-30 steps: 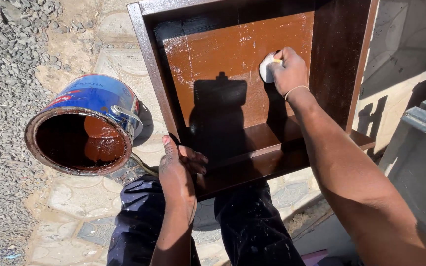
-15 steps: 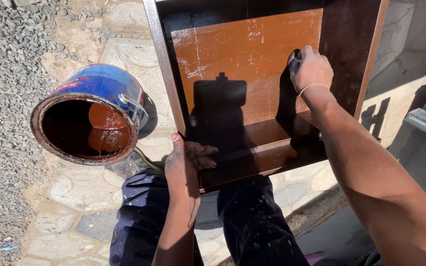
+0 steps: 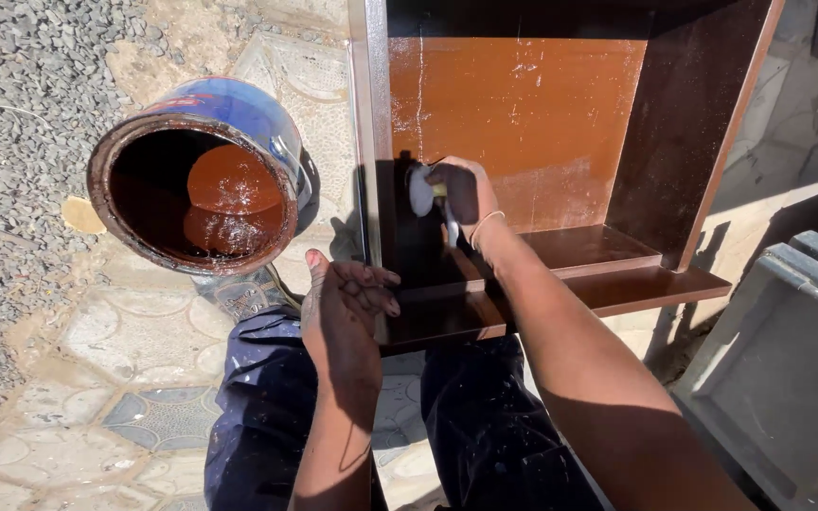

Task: Applying wood stain to the interior and exterior surfaces of a wooden drawer using a sponge.

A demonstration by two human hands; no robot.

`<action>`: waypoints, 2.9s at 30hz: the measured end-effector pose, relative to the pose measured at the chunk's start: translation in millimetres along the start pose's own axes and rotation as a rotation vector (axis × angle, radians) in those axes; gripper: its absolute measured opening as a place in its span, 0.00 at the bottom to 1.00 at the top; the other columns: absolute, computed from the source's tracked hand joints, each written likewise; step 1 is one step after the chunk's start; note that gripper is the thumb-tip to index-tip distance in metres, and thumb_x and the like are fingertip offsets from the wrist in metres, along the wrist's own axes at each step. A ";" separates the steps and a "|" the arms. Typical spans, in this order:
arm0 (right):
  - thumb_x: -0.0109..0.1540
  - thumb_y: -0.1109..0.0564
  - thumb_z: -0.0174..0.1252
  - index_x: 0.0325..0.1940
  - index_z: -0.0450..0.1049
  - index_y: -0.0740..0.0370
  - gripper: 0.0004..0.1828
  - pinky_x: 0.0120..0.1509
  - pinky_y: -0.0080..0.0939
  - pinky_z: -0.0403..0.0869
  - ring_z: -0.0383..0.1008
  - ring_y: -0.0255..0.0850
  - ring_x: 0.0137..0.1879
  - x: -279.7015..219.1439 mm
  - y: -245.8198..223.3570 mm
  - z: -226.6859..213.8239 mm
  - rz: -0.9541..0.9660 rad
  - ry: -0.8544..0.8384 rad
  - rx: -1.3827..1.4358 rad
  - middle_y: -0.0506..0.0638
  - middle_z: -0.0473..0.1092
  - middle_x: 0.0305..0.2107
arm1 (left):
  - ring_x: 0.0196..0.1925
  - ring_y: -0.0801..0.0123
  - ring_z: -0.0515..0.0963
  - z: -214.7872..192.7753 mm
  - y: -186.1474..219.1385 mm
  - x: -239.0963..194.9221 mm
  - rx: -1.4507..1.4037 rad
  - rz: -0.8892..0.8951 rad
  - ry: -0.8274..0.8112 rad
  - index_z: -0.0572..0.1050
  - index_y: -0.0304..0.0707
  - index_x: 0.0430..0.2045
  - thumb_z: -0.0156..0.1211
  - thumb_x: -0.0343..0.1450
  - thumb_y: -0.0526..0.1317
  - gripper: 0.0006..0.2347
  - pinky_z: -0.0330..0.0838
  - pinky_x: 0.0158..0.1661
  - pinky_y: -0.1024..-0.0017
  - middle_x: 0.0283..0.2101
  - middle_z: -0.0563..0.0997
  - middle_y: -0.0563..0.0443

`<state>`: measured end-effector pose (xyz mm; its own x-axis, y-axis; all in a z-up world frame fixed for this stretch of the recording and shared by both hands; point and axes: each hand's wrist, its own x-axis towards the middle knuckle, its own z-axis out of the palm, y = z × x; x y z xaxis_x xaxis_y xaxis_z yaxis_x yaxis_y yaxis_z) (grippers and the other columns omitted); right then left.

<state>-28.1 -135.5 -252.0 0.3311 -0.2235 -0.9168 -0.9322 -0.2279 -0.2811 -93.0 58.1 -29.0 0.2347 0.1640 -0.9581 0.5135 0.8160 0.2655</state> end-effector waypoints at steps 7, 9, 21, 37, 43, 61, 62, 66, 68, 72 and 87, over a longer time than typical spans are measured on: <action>0.50 0.52 0.53 0.16 0.60 0.55 0.11 0.18 0.34 0.55 0.59 0.42 0.11 -159.9 -107.8 -32.3 0.060 -0.382 0.546 0.52 0.56 0.11 | 0.20 0.62 0.78 -38.0 28.1 -11.6 -0.175 0.041 0.038 0.70 0.37 0.24 0.37 0.80 0.58 0.25 0.75 0.31 0.70 0.29 0.82 0.32; 0.52 0.52 0.55 0.17 0.63 0.55 0.11 0.18 0.36 0.64 0.63 0.45 0.13 -188.0 -125.2 -27.1 -0.008 -0.420 0.559 0.52 0.61 0.14 | 0.23 0.60 0.78 -52.1 31.9 -15.0 -0.220 0.047 0.024 0.70 0.35 0.26 0.35 0.82 0.56 0.24 0.76 0.33 0.66 0.31 0.81 0.30; 0.59 0.45 0.72 0.54 0.80 0.53 0.22 0.63 0.52 0.72 0.76 0.52 0.58 -264.8 -146.0 196.8 -0.773 -0.136 -1.049 0.47 0.78 0.49 | 0.22 0.60 0.78 -105.3 75.8 -33.0 -0.408 0.062 0.185 0.72 0.40 0.22 0.39 0.79 0.59 0.25 0.75 0.38 0.63 0.27 0.83 0.36; 0.60 0.63 0.63 0.60 0.76 0.57 0.23 0.56 0.54 0.78 0.77 0.55 0.52 -154.8 -99.7 296.5 -0.701 0.154 -1.329 0.57 0.75 0.50 | 0.23 0.59 0.76 -154.2 111.7 -44.7 -0.514 -0.116 0.266 0.72 0.37 0.21 0.39 0.73 0.46 0.16 0.79 0.45 0.56 0.28 0.82 0.37; 0.60 0.61 0.65 0.60 0.75 0.62 0.23 0.57 0.54 0.79 0.79 0.54 0.51 -152.1 -102.7 291.4 -0.749 0.138 -1.316 0.59 0.78 0.47 | 0.23 0.60 0.78 -158.1 106.5 -41.5 -0.501 -0.096 0.264 0.73 0.34 0.21 0.36 0.73 0.59 0.26 0.78 0.44 0.58 0.27 0.83 0.38; 0.55 0.58 0.55 0.25 0.75 0.67 0.09 0.16 0.38 0.55 0.63 0.45 0.14 -177.2 -138.9 275.7 0.050 -0.291 -0.878 0.62 0.69 0.15 | 0.20 0.61 0.77 -159.0 92.5 -34.3 -0.531 -0.041 0.301 0.73 0.37 0.20 0.37 0.72 0.62 0.27 0.80 0.43 0.53 0.25 0.82 0.38; 0.51 0.61 0.52 0.22 0.75 0.67 0.08 0.17 0.37 0.59 0.64 0.44 0.14 -169.3 -138.9 276.2 0.002 -0.349 -0.968 0.59 0.66 0.11 | 0.19 0.61 0.77 -158.6 91.2 -34.0 -0.541 -0.036 0.317 0.73 0.37 0.20 0.37 0.72 0.62 0.27 0.80 0.43 0.54 0.24 0.82 0.39; 0.39 0.69 0.47 0.20 0.76 0.64 0.12 0.15 0.35 0.61 0.61 0.40 0.11 -151.8 -153.7 271.2 -0.151 -0.599 -1.220 0.53 0.62 0.07 | 0.20 0.60 0.75 -155.7 87.4 -33.3 -0.567 -0.019 0.350 0.73 0.36 0.18 0.38 0.74 0.60 0.26 0.78 0.45 0.54 0.23 0.81 0.39; 0.46 0.64 0.48 0.23 0.77 0.61 0.10 0.20 0.33 0.63 0.64 0.39 0.15 -181.9 -160.3 284.0 -0.159 -0.456 -1.222 0.53 0.65 0.11 | 0.20 0.60 0.75 -153.1 87.8 -32.9 -0.559 -0.020 0.355 0.73 0.35 0.18 0.38 0.74 0.59 0.26 0.77 0.42 0.57 0.23 0.81 0.39; 0.56 0.55 0.57 0.41 0.82 0.53 0.12 0.47 0.44 0.73 0.78 0.42 0.40 -190.4 -139.9 279.0 -0.560 -0.082 -1.335 0.49 0.79 0.33 | 0.21 0.60 0.76 -147.3 89.0 -34.2 -0.506 -0.045 0.326 0.75 0.35 0.19 0.37 0.73 0.60 0.27 0.78 0.47 0.55 0.24 0.82 0.39; 0.60 0.54 0.66 0.47 0.80 0.55 0.11 0.41 0.59 0.76 0.77 0.58 0.39 -138.6 -94.8 278.7 -0.943 0.067 -1.508 0.58 0.76 0.34 | 0.20 0.61 0.77 -148.6 89.4 -33.0 -0.516 -0.038 0.335 0.74 0.34 0.18 0.38 0.74 0.59 0.27 0.78 0.44 0.58 0.23 0.81 0.39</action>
<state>-26.3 181.3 -177.4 0.6634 0.4585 -0.5913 0.4756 -0.8685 -0.1398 -177.5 207.9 10.4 -0.0909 0.2267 -0.9697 0.0306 0.9739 0.2249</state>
